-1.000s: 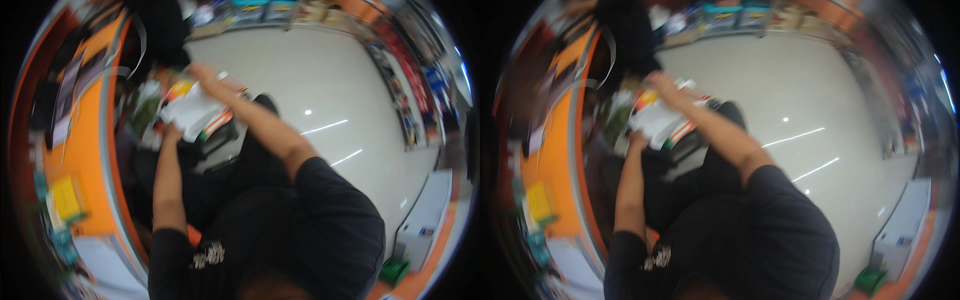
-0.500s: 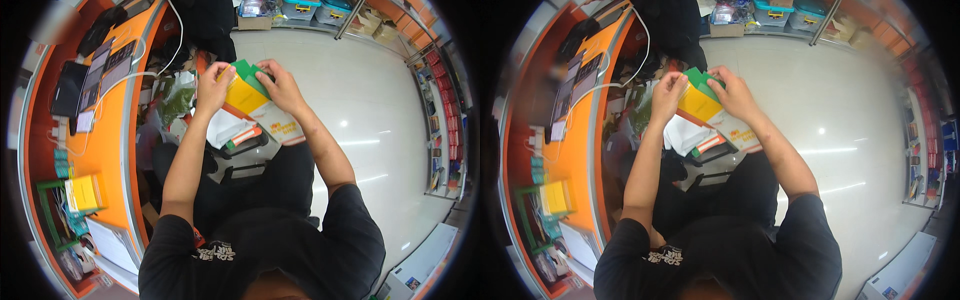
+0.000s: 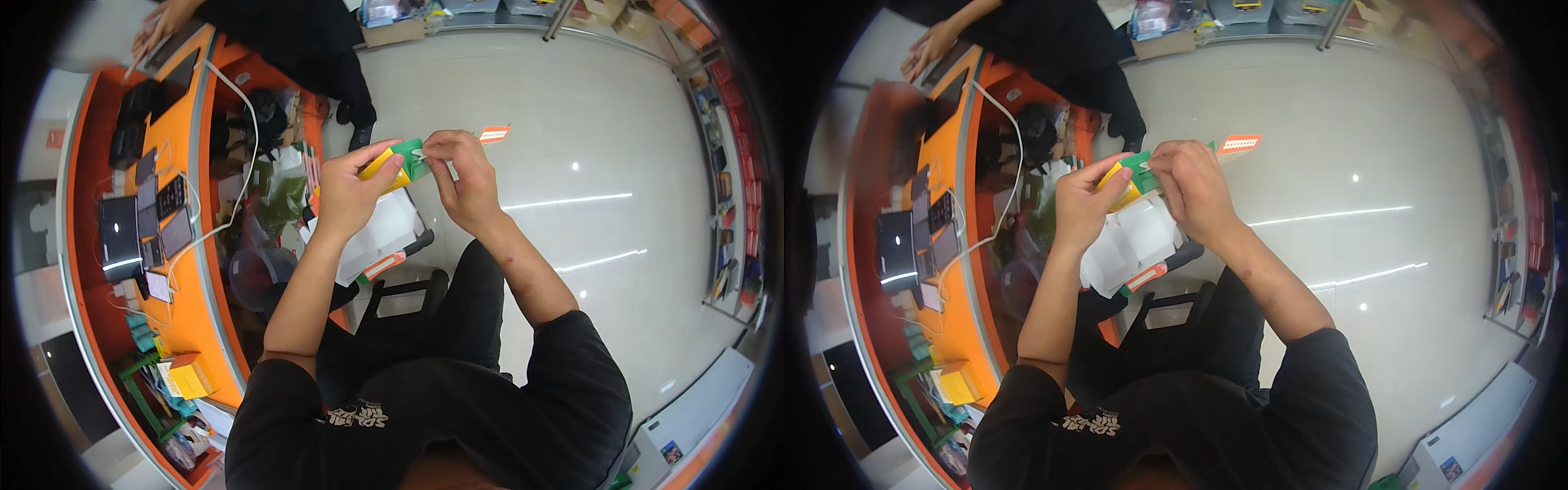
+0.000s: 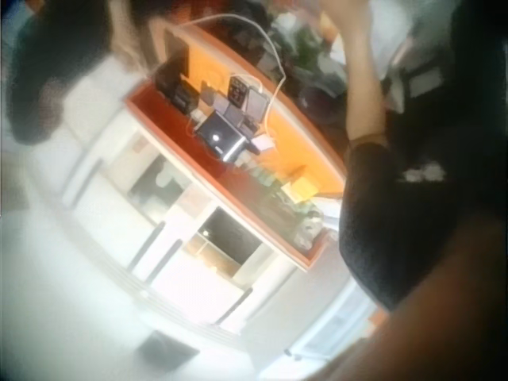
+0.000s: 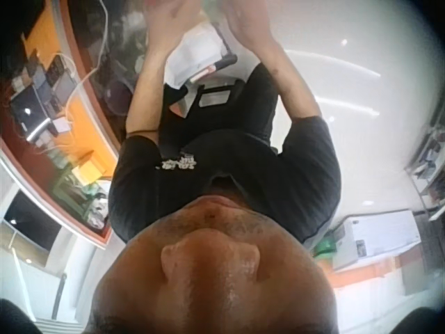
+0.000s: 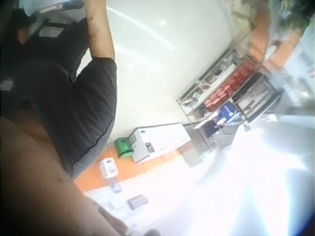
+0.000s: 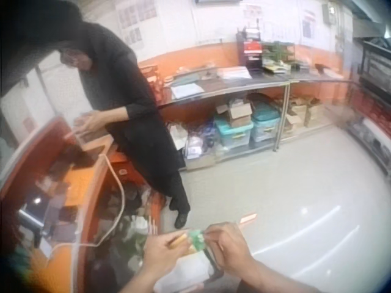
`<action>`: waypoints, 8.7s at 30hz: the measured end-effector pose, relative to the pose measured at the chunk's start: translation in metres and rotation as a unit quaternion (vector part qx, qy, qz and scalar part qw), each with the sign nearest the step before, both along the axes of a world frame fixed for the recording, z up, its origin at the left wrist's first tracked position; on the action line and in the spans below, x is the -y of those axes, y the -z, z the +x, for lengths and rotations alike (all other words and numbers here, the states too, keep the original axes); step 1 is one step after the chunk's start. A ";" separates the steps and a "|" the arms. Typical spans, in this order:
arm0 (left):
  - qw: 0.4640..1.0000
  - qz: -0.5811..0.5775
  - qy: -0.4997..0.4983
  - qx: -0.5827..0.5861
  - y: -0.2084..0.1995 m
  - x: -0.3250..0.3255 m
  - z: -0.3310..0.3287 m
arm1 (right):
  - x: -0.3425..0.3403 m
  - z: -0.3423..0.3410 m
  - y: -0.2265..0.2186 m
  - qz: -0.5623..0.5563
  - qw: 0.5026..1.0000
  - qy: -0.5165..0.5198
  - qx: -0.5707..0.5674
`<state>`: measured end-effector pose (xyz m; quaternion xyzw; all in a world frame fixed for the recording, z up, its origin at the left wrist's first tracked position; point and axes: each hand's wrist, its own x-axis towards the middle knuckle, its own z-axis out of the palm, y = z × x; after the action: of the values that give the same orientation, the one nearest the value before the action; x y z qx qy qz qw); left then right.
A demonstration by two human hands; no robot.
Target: The person assembles small rectangular boxes from flat cardboard pieces. They fold the flaps, align the edges, and secure the boxes using adhesive tape. The person handles multiple boxes sequentially, moving between a counter and a low stool.
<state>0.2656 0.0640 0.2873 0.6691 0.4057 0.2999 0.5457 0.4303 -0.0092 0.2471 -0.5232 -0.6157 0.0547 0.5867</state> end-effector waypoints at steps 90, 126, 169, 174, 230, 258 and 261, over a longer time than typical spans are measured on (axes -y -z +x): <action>0.626 -0.203 0.742 0.127 -0.219 1.613 1.345 | 1.687 1.105 -0.289 0.036 0.699 0.657 -0.281; 0.860 -0.307 0.368 0.175 -0.205 2.296 2.359 | 2.390 2.170 -0.258 -0.162 0.816 0.549 -0.082; 0.938 -0.098 0.328 0.051 -0.195 1.986 3.451 | 2.054 3.385 -0.254 -0.168 0.936 0.207 -0.228; 0.909 -0.155 0.382 0.064 -0.213 1.921 3.581 | 1.996 3.488 -0.267 -0.152 0.916 0.278 -0.248; 0.957 -0.107 0.016 0.268 -0.155 1.242 4.686 | 1.240 4.653 -0.206 -0.212 0.969 0.033 0.124; 0.776 -0.295 -0.498 0.252 -0.052 1.314 4.641 | 1.049 4.901 -0.002 -0.348 0.670 0.076 -0.652; 0.754 -0.302 -0.526 0.251 -0.029 1.317 4.628 | 1.038 4.908 -0.002 -0.329 0.643 0.138 -0.678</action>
<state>4.8933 -1.2532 0.3159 0.0511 0.6115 0.5585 0.5581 5.3383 -1.0471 0.2493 -0.5777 0.0922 0.5111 0.6297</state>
